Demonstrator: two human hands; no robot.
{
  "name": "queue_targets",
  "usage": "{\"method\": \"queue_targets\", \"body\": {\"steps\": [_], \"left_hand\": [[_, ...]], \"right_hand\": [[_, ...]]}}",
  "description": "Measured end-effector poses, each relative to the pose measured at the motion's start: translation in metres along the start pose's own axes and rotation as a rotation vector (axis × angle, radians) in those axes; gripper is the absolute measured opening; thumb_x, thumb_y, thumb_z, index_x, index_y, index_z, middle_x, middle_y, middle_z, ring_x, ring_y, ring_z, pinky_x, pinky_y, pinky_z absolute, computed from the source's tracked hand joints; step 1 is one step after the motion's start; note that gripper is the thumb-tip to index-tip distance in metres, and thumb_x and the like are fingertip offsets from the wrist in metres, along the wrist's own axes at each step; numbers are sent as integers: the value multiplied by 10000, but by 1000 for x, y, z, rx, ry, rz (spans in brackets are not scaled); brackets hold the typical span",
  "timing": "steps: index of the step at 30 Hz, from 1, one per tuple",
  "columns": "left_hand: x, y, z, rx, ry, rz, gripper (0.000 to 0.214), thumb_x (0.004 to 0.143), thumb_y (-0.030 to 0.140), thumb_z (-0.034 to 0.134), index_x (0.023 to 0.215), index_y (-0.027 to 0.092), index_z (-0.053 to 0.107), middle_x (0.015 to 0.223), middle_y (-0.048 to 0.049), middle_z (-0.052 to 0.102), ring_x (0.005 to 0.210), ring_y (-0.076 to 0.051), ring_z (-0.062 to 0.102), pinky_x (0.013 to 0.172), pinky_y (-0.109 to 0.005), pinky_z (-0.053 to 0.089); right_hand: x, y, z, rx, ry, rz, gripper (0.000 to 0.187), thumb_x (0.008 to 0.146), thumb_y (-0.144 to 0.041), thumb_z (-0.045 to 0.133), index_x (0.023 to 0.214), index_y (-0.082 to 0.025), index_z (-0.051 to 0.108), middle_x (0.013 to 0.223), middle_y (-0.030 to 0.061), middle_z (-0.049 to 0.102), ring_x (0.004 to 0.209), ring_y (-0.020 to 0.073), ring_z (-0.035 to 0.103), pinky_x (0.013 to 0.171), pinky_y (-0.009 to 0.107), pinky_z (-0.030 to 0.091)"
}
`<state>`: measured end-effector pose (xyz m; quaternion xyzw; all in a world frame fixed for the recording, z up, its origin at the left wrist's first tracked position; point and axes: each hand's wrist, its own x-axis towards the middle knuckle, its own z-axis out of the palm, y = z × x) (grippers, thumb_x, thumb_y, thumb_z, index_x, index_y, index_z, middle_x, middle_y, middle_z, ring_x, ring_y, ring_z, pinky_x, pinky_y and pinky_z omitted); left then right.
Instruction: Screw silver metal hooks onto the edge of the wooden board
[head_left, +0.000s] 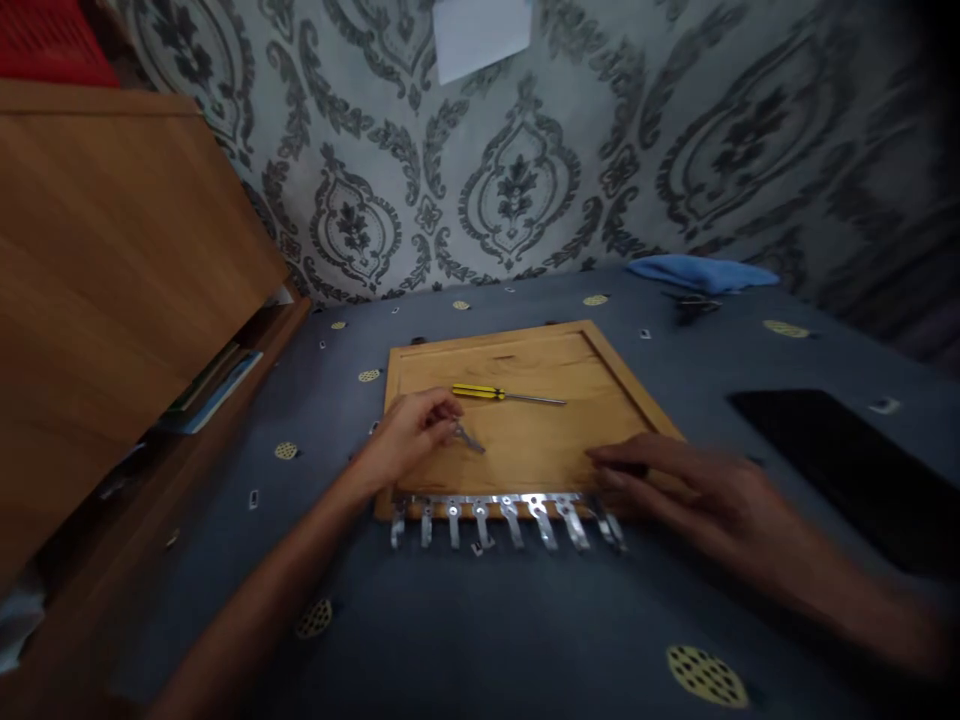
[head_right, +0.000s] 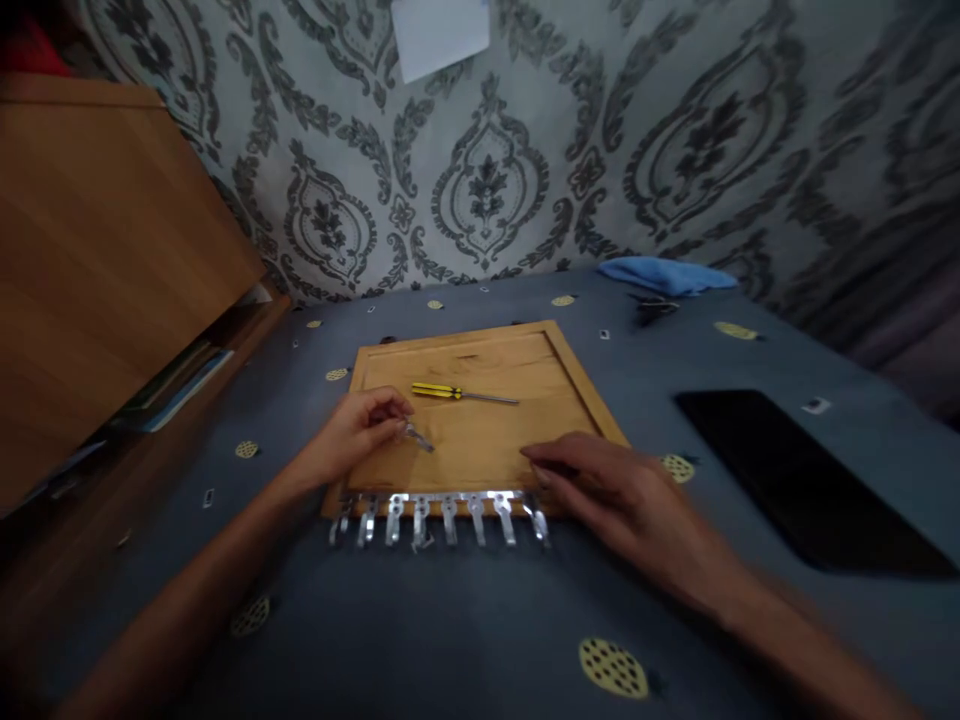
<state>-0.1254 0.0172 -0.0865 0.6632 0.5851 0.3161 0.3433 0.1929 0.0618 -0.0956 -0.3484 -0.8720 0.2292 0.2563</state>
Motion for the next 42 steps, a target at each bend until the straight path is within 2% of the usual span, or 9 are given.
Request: {"method": "queue_targets", "body": {"steps": [3, 8, 15, 21, 24, 27, 32, 37, 42], "left_hand": [[0, 4, 0, 86, 9, 30, 270, 966, 368, 626, 1113, 143, 646, 1064, -66, 681, 909, -183, 671, 813, -385, 587], [5, 9, 4, 198, -4, 48, 259, 974, 369, 614, 1103, 148, 653, 1065, -66, 686, 912, -181, 673, 826, -388, 587], [18, 0, 7, 288, -11, 22, 297, 973, 368, 616, 1178, 154, 634, 1149, -85, 670, 969, -199, 672, 843, -404, 590], [17, 5, -4, 343, 4, -14, 269, 980, 375, 603, 1110, 143, 646, 1038, -60, 684, 874, -172, 672, 793, -372, 587], [14, 10, -11, 366, -6, 18, 210, 981, 340, 598, 1016, 140, 652, 922, -32, 676, 834, -166, 658, 805, -376, 565], [11, 12, -11, 382, -20, 67, 79, 926, 219, 621, 974, 165, 651, 929, -28, 676, 857, -174, 638, 815, -360, 533], [9, 12, -1, 406, -34, 136, 161, 825, 95, 573, 914, 206, 649, 894, -18, 649, 852, -185, 602, 772, -317, 469], [7, 12, 5, 410, -25, 162, 155, 822, 81, 572, 898, 200, 635, 897, -18, 636, 851, -188, 593, 766, -313, 441], [7, 10, 6, 390, -25, 164, 171, 821, 70, 575, 914, 196, 643, 890, -17, 640, 855, -188, 600, 748, -304, 439]], "right_hand": [[2, -4, -2, 71, 12, -67, 320, 981, -468, 512, 1057, -247, 731, 988, 88, 778, 889, 246, 761, 766, 382, 641], [5, -10, -1, 72, 7, -111, 285, 981, -393, 508, 1029, -233, 739, 927, 87, 776, 827, 230, 754, 714, 371, 626], [4, -8, 0, 27, -14, -151, 285, 1015, -346, 478, 1043, -200, 721, 938, 86, 763, 853, 212, 745, 733, 347, 608], [3, -10, -1, 5, 11, -210, 276, 1035, -306, 461, 1041, -176, 704, 933, 91, 756, 857, 192, 729, 743, 314, 575], [5, -11, 3, 23, 0, -202, 267, 1034, -300, 473, 1027, -168, 705, 914, 88, 753, 842, 183, 719, 728, 294, 552], [15, -16, 7, 30, -64, -174, 246, 1020, -295, 498, 1035, -170, 709, 953, 87, 761, 869, 188, 715, 760, 300, 537], [47, -41, 16, -79, -267, -69, 198, 943, -191, 596, 1095, -166, 721, 1035, 97, 771, 966, 221, 700, 821, 315, 485], [78, -66, 35, -91, -272, 4, 154, 916, -203, 637, 1021, -148, 735, 957, 103, 766, 865, 212, 669, 715, 291, 408], [91, -69, 45, -44, -297, 57, 140, 901, -147, 610, 894, -148, 750, 816, 46, 728, 727, 143, 590, 633, 253, 327]]}}
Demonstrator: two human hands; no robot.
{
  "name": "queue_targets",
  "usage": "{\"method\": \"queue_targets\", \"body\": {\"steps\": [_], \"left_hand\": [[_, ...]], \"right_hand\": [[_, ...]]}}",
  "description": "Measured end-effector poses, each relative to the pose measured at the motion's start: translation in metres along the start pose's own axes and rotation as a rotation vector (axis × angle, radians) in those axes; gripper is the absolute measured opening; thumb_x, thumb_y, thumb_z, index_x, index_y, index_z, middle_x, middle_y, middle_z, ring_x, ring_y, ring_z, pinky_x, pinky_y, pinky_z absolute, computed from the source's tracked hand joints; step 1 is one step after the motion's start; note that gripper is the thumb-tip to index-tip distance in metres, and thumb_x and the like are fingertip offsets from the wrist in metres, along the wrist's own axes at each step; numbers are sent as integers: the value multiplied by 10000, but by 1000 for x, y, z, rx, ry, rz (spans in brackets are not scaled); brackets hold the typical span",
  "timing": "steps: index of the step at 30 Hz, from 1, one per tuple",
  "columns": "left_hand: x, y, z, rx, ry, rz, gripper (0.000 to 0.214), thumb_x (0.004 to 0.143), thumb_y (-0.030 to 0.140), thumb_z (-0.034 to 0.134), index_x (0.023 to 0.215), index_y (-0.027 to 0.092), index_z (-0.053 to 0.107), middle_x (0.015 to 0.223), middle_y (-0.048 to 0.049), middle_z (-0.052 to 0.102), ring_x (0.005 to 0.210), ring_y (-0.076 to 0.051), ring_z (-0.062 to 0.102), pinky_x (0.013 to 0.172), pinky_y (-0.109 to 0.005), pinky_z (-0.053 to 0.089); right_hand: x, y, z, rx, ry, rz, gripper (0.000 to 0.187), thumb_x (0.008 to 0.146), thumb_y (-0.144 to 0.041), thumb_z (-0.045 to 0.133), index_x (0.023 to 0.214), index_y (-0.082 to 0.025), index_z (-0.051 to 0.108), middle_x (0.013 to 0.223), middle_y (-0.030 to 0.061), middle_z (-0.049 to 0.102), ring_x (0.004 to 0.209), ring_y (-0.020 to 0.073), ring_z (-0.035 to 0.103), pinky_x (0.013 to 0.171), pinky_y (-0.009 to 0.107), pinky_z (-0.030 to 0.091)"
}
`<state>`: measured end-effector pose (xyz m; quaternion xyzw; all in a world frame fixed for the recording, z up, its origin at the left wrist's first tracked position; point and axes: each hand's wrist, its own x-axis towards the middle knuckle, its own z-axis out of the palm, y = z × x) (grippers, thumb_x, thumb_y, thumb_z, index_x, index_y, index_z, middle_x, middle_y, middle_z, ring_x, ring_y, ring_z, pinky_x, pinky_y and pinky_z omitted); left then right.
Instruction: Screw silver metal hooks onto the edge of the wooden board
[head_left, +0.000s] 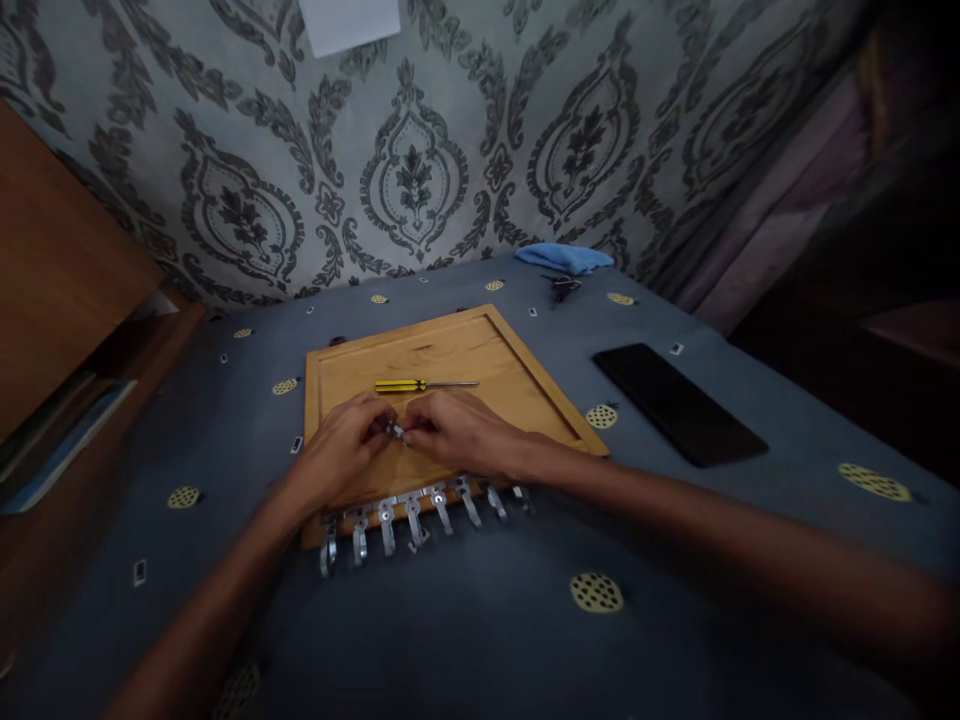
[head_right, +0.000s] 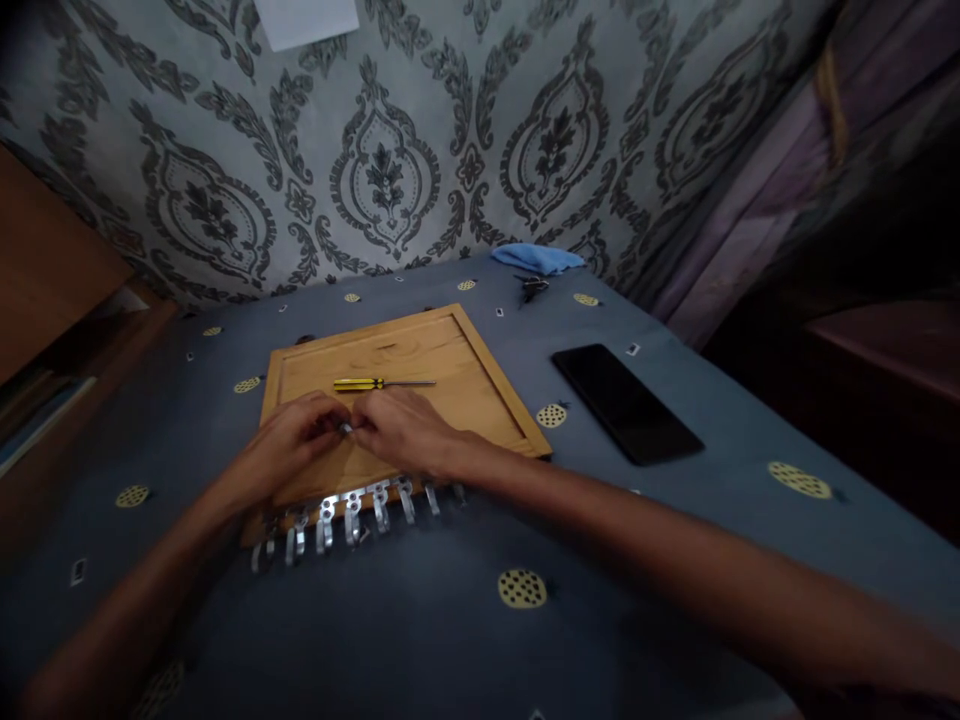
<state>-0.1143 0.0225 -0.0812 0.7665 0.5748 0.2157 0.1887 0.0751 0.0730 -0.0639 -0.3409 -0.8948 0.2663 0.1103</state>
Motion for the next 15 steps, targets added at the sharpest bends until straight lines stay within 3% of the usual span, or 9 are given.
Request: {"method": "queue_targets", "body": {"steps": [5, 9, 15], "left_hand": [[1, 1, 2, -11, 11, -4, 152, 832, 91, 566, 895, 196, 657, 868, -20, 652, 852, -193, 614, 739, -310, 442], [1, -3, 3, -20, 17, -8, 162, 844, 153, 556, 960, 205, 657, 927, -34, 676, 863, -201, 629, 760, -325, 477], [0, -9, 0, -50, -22, 4, 212, 886, 274, 518, 1044, 198, 636, 992, -62, 700, 867, -220, 654, 783, -362, 520]], "right_hand": [[3, 2, 1, 75, -44, 1, 133, 843, -138, 638, 761, -156, 741, 636, -27, 603, 609, 100, 471, 586, 246, 275], [3, 7, 1, 111, -9, 42, 137, 816, -124, 634, 701, -147, 704, 593, -38, 535, 592, 99, 423, 583, 258, 248], [-11, 40, -15, 156, 65, 139, 184, 874, -192, 596, 704, -143, 646, 615, -39, 506, 608, 102, 417, 591, 252, 256]]}}
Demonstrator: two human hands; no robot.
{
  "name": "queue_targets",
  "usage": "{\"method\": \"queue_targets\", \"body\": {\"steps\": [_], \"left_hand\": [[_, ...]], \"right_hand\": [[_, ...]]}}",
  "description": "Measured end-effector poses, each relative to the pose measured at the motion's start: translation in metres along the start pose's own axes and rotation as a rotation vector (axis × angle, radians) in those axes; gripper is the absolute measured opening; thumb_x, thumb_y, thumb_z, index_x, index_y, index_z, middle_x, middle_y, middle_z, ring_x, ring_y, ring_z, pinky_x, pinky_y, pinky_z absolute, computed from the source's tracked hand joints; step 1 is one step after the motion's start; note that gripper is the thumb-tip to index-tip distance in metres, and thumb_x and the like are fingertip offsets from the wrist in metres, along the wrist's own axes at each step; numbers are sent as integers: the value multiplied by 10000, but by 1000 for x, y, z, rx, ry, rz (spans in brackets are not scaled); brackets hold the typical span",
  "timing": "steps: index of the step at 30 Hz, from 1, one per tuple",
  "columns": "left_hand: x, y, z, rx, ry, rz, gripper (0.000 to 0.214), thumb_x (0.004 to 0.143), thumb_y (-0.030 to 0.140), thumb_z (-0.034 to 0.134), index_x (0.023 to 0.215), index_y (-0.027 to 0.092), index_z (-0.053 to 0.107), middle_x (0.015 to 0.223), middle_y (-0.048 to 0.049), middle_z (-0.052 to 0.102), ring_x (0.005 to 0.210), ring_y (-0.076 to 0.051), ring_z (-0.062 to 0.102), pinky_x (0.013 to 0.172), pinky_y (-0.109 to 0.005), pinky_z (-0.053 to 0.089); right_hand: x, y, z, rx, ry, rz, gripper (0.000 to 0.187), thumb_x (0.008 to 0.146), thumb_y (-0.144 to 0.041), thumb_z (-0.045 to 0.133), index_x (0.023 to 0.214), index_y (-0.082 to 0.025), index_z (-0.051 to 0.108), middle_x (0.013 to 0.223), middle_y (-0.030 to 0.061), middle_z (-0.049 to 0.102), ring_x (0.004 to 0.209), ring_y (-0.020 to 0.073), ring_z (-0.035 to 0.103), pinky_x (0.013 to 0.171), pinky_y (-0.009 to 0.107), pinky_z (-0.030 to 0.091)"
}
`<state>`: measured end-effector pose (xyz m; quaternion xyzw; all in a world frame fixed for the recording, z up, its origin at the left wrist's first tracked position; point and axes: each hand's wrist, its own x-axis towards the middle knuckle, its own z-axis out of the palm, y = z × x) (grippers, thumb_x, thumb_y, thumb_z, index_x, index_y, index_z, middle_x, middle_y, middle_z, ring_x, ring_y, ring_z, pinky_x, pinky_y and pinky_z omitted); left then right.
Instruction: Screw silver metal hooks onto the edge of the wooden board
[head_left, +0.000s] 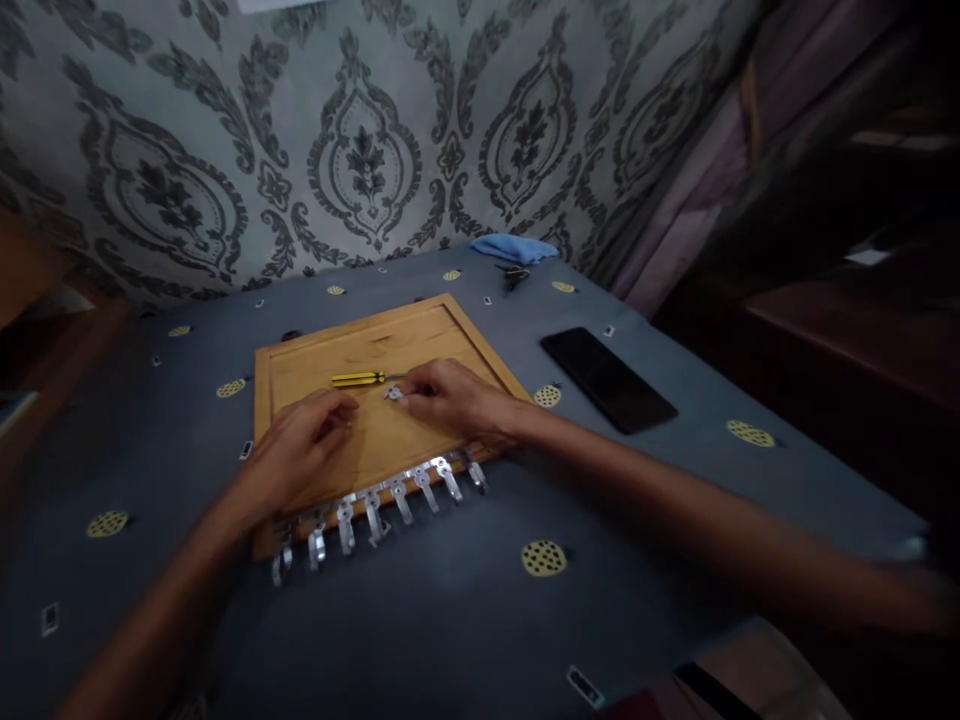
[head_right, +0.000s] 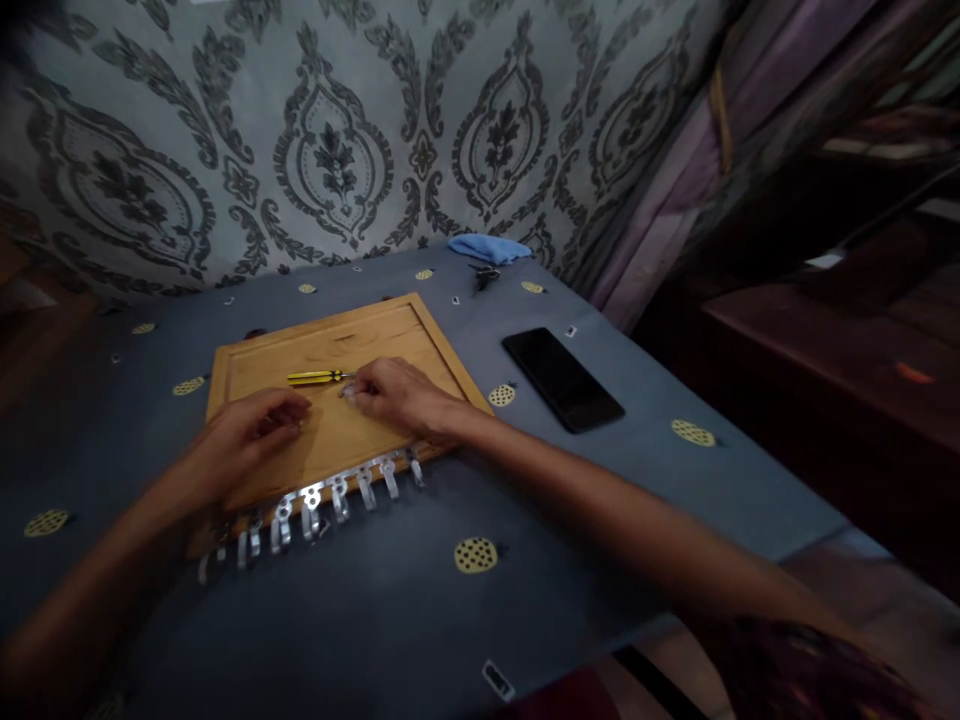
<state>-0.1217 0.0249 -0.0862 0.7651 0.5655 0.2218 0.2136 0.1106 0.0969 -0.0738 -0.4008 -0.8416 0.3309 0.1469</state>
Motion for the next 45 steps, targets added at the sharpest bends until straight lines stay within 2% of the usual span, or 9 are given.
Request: {"method": "queue_targets", "body": {"steps": [7, 13, 17, 21, 29, 34, 38, 42, 45], "left_hand": [[0, 23, 2, 27, -122, 99, 224, 949, 299, 477, 1048, 238, 669, 1068, -43, 696, 968, -221, 652, 859, -361, 514], [16, 58, 17, 95, -211, 265, 276, 998, 300, 442, 1157, 246, 662, 1140, -55, 683, 1055, -225, 636, 945, -377, 503], [37, 82, 27, 121, -329, 359, 269, 1031, 320, 438, 1079, 248, 692, 1019, -44, 667, 965, -203, 622, 840, -325, 496], [51, 91, 38, 144, -359, 393, 268, 1023, 258, 461, 963, 225, 720, 900, -34, 620, 829, -173, 593, 728, -289, 441], [55, 88, 41, 166, -374, 375, 210, 986, 191, 518, 868, 211, 691, 900, -19, 634, 826, -163, 587, 725, -287, 415], [53, 87, 32, 210, -384, 355, 199, 968, 188, 513, 806, 202, 626, 866, -20, 613, 813, -177, 568, 713, -299, 398], [46, 86, 33, 234, -317, 318, 210, 972, 213, 452, 834, 204, 611, 894, -43, 612, 836, -203, 565, 730, -327, 417], [33, 94, 41, 93, -245, 257, 217, 985, 259, 432, 958, 227, 645, 960, -39, 655, 910, -206, 607, 801, -332, 480], [22, 103, 44, 7, -258, 203, 181, 984, 288, 481, 1029, 240, 649, 1005, -37, 662, 951, -208, 617, 837, -339, 492]], "right_hand": [[-40, 27, -24, 75, 52, 102, 208, 896, -220, 585, 701, -148, 598, 619, -35, 494, 598, 101, 417, 585, 254, 273], [-90, 36, -25, 199, 134, 168, 311, 919, -396, 558, 734, -153, 616, 620, -36, 473, 594, 104, 408, 563, 252, 295], [-114, 32, -19, 439, 227, 184, 347, 887, -474, 611, 723, -169, 615, 635, -31, 503, 598, 103, 427, 557, 249, 336], [-129, 24, -11, 585, 273, 211, 397, 855, -519, 679, 673, -173, 613, 616, -31, 528, 572, 89, 420, 526, 235, 330], [-140, 30, 3, 817, 188, 376, 434, 740, -564, 790, 703, -156, 648, 612, -26, 572, 501, 62, 428, 464, 212, 330], [-139, 29, 4, 823, 173, 359, 423, 760, -556, 776, 699, -152, 664, 611, -16, 602, 498, 60, 452, 454, 209, 332], [-137, 30, 7, 801, 172, 329, 429, 777, -560, 764, 680, -155, 662, 580, -25, 585, 494, 61, 448, 446, 205, 322], [-135, 32, 9, 766, 148, 278, 417, 824, -533, 733, 656, -162, 642, 565, -34, 569, 487, 62, 447, 455, 207, 332], [-134, 34, 9, 738, 131, 236, 396, 866, -499, 691, 663, -162, 638, 566, -32, 569, 486, 65, 452, 462, 208, 335]]}}
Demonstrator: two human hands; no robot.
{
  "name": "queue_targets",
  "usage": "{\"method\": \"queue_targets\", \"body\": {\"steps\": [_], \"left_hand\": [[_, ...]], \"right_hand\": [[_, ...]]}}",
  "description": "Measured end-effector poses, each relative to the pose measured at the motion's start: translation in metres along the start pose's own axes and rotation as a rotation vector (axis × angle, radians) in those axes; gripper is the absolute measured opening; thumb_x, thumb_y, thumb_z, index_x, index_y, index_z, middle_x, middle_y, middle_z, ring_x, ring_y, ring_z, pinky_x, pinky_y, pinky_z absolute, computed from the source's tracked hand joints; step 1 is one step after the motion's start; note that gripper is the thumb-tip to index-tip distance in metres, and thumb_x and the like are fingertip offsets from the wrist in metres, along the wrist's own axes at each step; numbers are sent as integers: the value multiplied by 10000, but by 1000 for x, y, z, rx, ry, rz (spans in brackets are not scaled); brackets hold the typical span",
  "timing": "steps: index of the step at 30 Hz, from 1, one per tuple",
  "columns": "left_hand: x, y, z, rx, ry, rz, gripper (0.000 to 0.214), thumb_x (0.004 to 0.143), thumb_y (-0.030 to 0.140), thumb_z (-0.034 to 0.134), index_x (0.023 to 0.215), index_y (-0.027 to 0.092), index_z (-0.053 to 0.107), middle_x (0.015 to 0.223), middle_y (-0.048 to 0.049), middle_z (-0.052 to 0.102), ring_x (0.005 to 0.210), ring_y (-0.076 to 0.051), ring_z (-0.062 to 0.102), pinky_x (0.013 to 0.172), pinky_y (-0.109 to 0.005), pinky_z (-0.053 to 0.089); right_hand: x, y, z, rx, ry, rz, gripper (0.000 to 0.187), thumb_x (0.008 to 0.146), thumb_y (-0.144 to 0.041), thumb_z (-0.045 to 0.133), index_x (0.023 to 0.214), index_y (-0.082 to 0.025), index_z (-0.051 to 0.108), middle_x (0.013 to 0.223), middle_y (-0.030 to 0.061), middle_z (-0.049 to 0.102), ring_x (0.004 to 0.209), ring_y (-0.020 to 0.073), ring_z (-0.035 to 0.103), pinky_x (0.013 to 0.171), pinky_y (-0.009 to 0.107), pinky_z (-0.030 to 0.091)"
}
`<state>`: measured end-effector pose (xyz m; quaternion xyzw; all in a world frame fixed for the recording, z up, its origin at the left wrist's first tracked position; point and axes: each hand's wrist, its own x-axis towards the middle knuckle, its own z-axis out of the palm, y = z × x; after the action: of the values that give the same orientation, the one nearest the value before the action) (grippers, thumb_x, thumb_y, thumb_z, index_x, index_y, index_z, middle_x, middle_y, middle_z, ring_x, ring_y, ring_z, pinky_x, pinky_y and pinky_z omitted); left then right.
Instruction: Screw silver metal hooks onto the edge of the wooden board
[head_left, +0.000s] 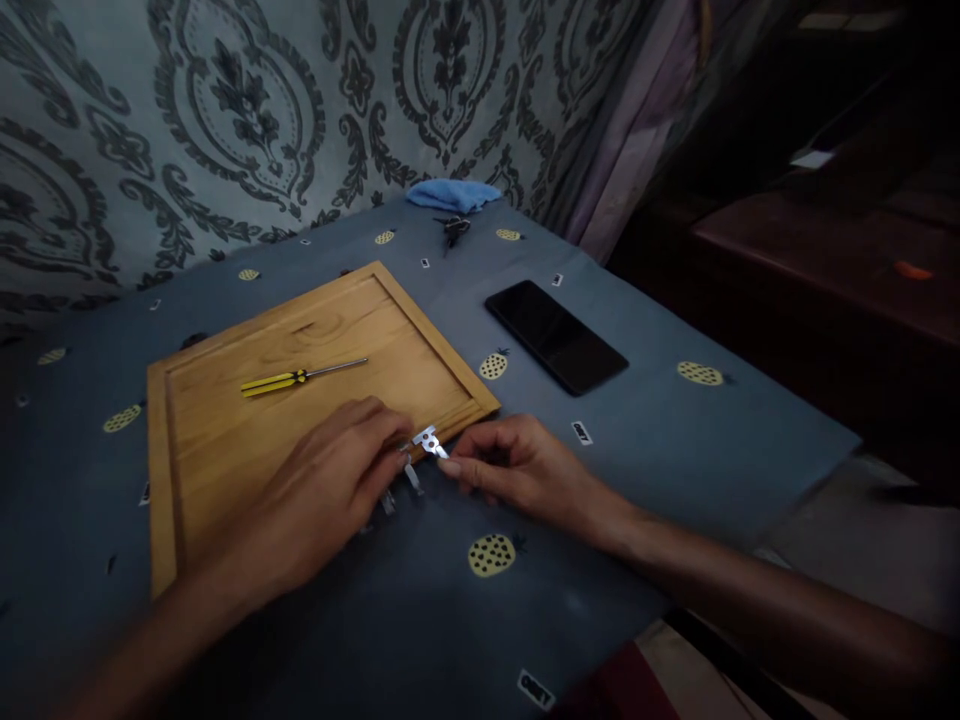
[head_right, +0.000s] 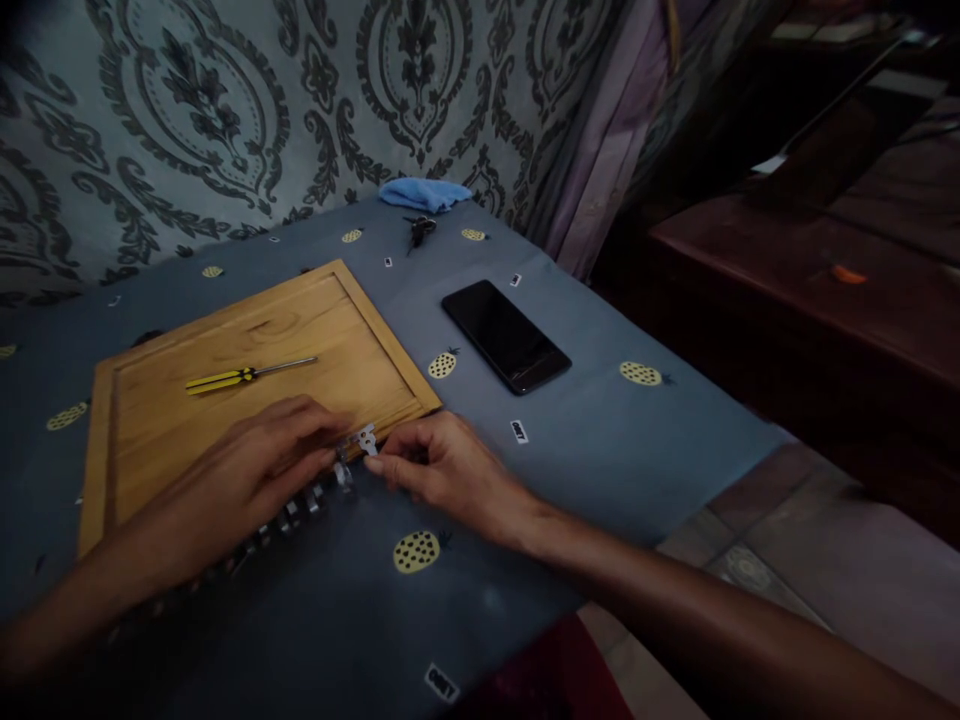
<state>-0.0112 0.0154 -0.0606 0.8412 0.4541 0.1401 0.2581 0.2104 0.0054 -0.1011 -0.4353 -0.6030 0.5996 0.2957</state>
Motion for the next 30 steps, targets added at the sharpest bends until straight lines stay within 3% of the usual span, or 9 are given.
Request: {"method": "queue_targets", "body": {"steps": [4, 9, 30], "left_hand": [[-6, 7, 5, -39, -29, -48, 191, 915, 304, 637, 1099, 256, 644, 1033, -30, 656, 957, -217, 607, 813, -341, 498], [-7, 11, 14, 0, 35, -83, 246, 836, 342, 734, 1054, 261, 652, 1056, -39, 670, 974, -246, 610, 804, -369, 497], [-1, 25, 28, 185, 87, -183, 298, 801, 468, 764, 946, 240, 638, 924, -35, 652, 901, -272, 577, 738, -392, 424]], "right_hand": [[2, -1, -1, -15, -27, -17, 399, 870, -500, 677, 664, -160, 639, 563, -27, 558, 501, 73, 462, 474, 210, 342], [4, -5, 0, 8, -50, 15, 478, 838, -585, 686, 627, -163, 607, 555, -32, 528, 506, 76, 434, 483, 221, 326], [6, -7, -1, 54, -127, -21, 461, 887, -533, 662, 621, -167, 575, 565, -49, 468, 525, 70, 387, 484, 213, 297]]}}
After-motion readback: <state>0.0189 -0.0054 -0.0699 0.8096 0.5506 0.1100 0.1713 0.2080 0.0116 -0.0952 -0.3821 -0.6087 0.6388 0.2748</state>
